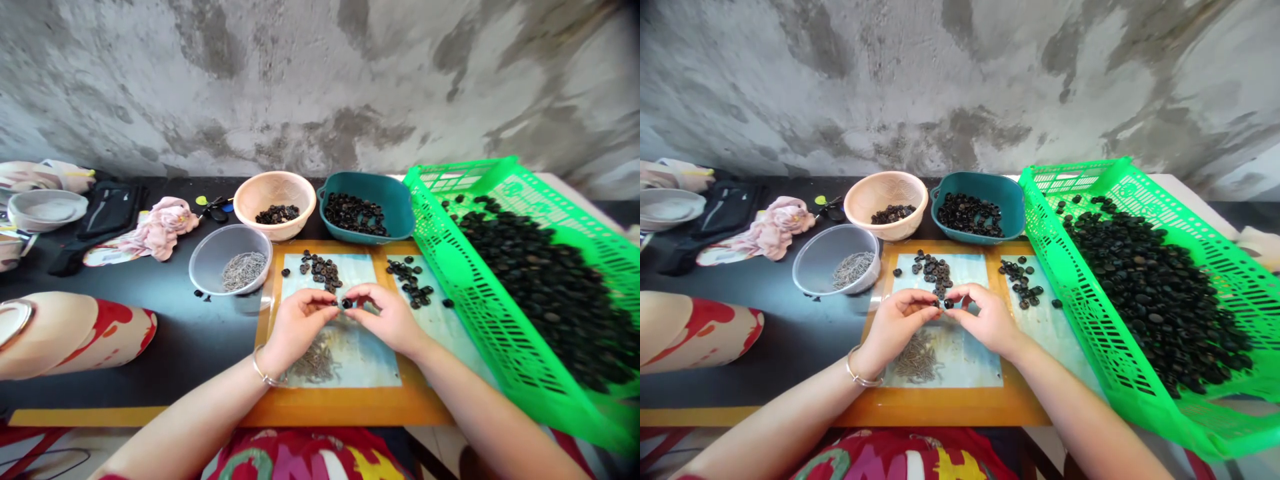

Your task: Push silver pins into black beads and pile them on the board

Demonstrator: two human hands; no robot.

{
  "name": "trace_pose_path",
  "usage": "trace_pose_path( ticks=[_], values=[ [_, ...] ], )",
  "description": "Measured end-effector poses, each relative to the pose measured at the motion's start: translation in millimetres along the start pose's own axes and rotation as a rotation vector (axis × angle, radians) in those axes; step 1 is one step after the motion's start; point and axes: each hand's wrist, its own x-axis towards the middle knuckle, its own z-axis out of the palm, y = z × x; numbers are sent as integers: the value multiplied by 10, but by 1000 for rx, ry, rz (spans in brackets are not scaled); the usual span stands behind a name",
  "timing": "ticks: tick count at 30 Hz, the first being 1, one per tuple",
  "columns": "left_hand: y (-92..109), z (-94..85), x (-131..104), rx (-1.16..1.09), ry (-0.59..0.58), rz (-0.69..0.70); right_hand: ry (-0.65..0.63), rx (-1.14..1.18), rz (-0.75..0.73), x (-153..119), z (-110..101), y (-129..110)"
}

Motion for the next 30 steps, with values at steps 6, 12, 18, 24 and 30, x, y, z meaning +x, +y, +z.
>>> trace_pose_path(
  ticks=[6,12,18,24,30],
  values=[
    [-50,-1,-4,13,-2,29,-3,-5,-69,-14,8,-30],
    [-41,5,-13,-12,-14,-6,-13,-15,-111,-20,5,-34],
    [5,12,-18,17,-10,-27,-11,-33,-99,-15,-1,-52],
    [-4,19,-22,15,-4,-31,-9,-36,-118,-7,-1,-66],
    [-35,21,-21,3,-17,-25,-5,-14,-150,1,0,-54]
  ],
)
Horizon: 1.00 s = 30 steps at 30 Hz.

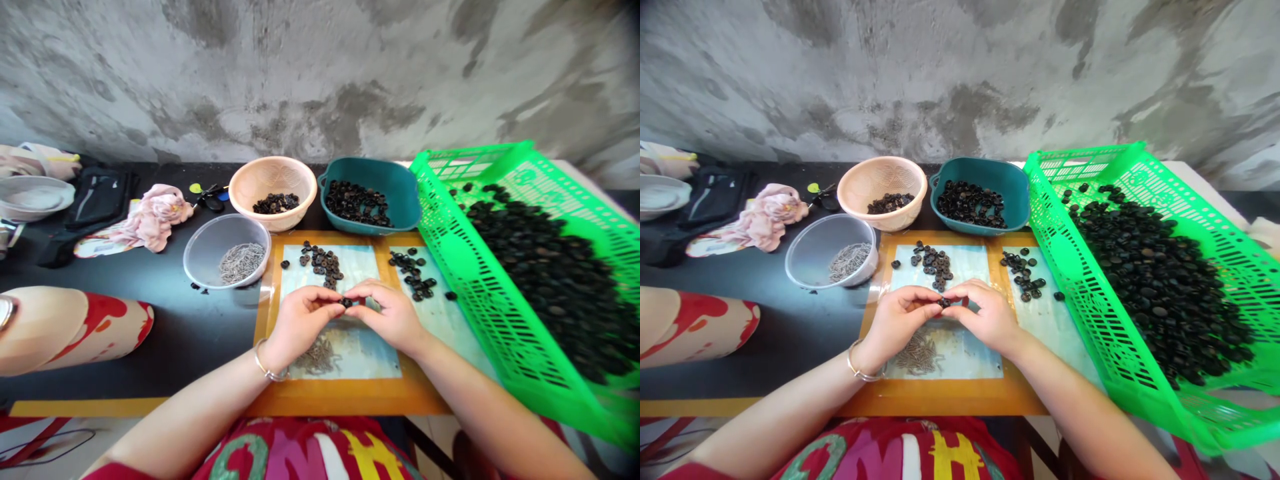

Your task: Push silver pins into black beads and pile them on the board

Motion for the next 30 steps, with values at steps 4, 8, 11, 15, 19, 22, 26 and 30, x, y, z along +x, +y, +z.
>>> trace_pose_path(
  ticks=[4,8,11,15,19,22,26,30],
  values=[
    [-25,2,2,-62,-9,-35,19,14,27,-36,24,6],
    [-32,7,5,-172,-50,-89,39,27,107,-92,64,-10],
    [-17,8,7,-244,-69,-129,40,26,136,-107,71,-34],
    [9,-6,18,-287,-66,-153,-8,33,142,-98,47,-68],
    [14,-24,32,-296,-83,-182,-39,34,146,-97,32,-70],
    [13,-25,36,-288,-84,-203,-18,15,129,-88,30,-60],
    [18,-18,34,-263,-84,-206,8,13,42,-61,23,-68],
    [23,-21,35,-253,-90,-203,-11,-23,67,-73,22,-91]
  ],
)
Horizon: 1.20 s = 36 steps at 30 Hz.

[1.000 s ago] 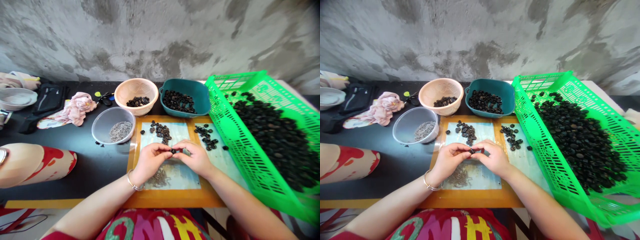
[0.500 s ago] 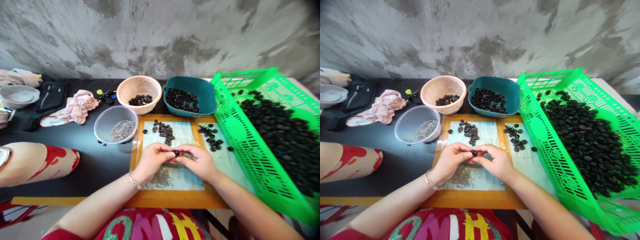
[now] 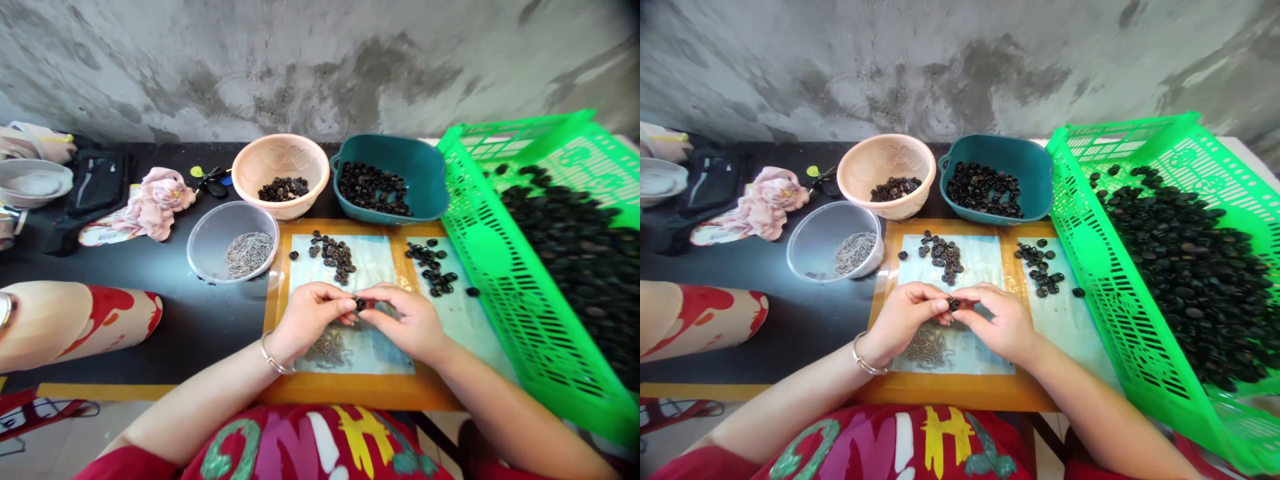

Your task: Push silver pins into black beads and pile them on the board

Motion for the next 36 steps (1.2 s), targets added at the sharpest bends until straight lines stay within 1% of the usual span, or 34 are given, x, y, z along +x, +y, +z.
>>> trace_pose_path(
  ticks=[2,5,9,14,18,23,27,32,36],
  values=[
    [3,-5,-2,6,-4,1,-23,-25,-20,-12,1,-12],
    [7,-14,-10,27,-13,-5,-55,-65,-96,-6,-2,-29],
    [16,-12,-28,41,-51,-26,-52,-67,-172,27,-13,-31],
    [25,10,-52,-25,-137,-83,-68,20,-180,14,-19,-2],
    [33,12,-70,-47,-175,-117,-113,21,-172,-5,-11,-3],
    [30,5,-87,-56,-188,-143,-155,-23,-276,0,7,-4],
    [15,4,-97,-102,-208,-160,-149,-8,-345,-1,19,16],
    [-18,-8,-101,-194,-240,-139,-109,2,-391,-5,24,28],
    [-50,-19,-101,-218,-245,-164,-81,-6,-415,-6,24,21]
  ],
)
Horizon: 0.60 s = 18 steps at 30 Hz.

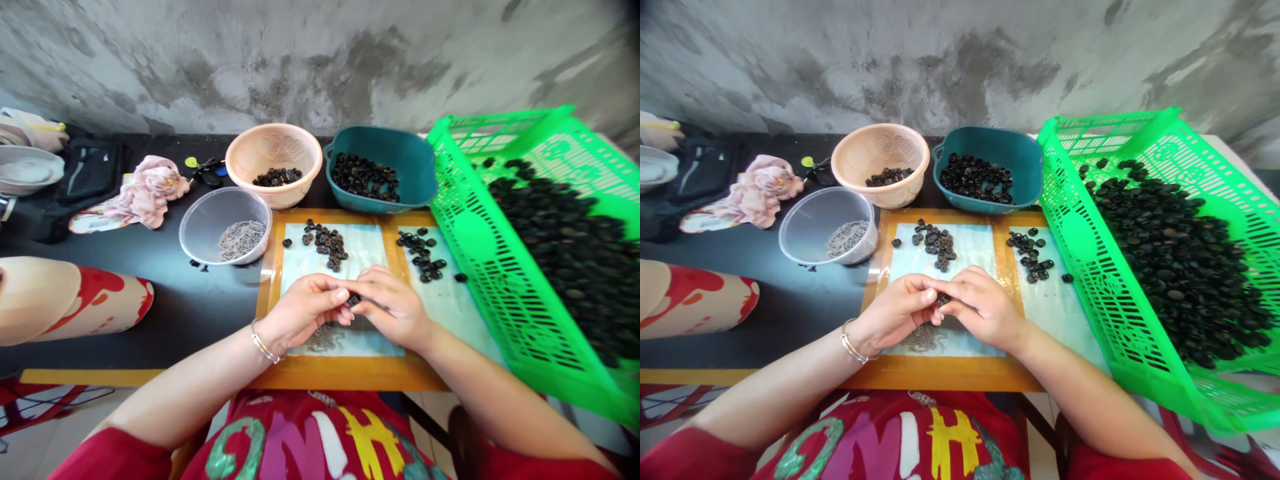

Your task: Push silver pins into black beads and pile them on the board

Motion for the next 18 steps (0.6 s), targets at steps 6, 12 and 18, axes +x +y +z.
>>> trace_pose_path(
  ticks=[6,12,18],
  values=[
    [-32,-4,-8,-37,-1,7,23,4,-13,8,-2,-26],
    [-36,24,-18,-42,13,42,11,0,13,20,-6,-53],
    [-29,28,-19,15,23,70,12,-13,11,20,12,-45]
  ],
)
